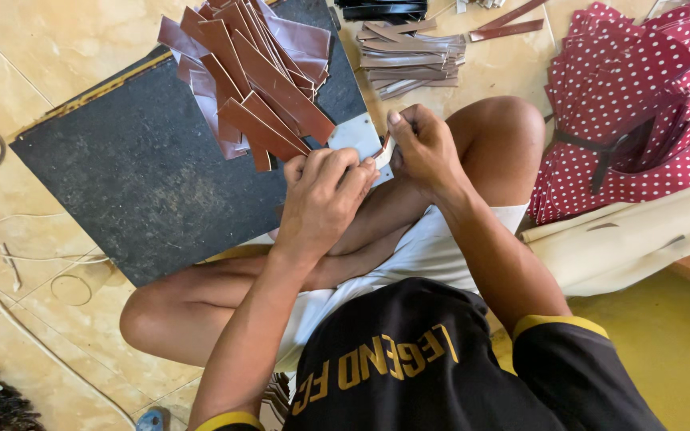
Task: The person sits on the floor and repeatedly peels a thin strip from a brown material using a small white tool. The peeled strips are placed into a pile on the floor.
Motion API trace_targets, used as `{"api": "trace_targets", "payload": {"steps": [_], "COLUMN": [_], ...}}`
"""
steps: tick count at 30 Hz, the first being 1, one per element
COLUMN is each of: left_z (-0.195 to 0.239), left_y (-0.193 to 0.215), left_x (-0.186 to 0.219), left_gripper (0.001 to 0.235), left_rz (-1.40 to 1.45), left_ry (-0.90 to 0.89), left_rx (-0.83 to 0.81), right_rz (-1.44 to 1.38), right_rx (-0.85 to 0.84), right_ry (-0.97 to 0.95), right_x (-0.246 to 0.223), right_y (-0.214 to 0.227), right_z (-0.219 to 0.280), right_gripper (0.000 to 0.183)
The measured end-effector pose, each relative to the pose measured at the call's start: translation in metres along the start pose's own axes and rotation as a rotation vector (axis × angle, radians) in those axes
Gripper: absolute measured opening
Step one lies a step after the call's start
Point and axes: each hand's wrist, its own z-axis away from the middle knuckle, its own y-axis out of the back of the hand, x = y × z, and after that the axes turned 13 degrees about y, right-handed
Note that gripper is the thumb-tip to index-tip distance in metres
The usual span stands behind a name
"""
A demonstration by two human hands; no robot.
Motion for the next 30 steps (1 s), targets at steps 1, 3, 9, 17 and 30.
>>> {"api": "trace_targets", "payload": {"steps": [1,3,9,17,30], "left_z": [0.0,-0.001,-0.003,-0.008,0.012], "left_y": [0.0,-0.001,-0.005,-0.008,-0.013], "left_x": [0.0,0.0,0.001,0.007,0.024], "left_gripper": [0.012,0.012,0.012,0.018,0.034], "left_rz": [0.001,-0.004,-0.032,-0.062,-0.118], "left_ry": [-0.002,-0.005,-0.011,-0.021,-0.068], "left_rx": [0.0,-0.001,0.0,0.035,0.168], "right_rz": [0.043,0.1,0.156,0.237,-0.329], "right_rx": [-0.005,-0.007,-0.001,0.027,0.297], "right_ry": [0.006,0.013,0.054,-0.023,0.35], "right_x": [0.002,0.009,0.034,0.032,-0.055], "right_y": [0.002,0.005,0.013,0.02,0.08], "right_z": [-0.003,-0.009,-0.023,-0.033,0.026], "right_gripper": [0.027,0.029,0.032,0.033,0.016]}}
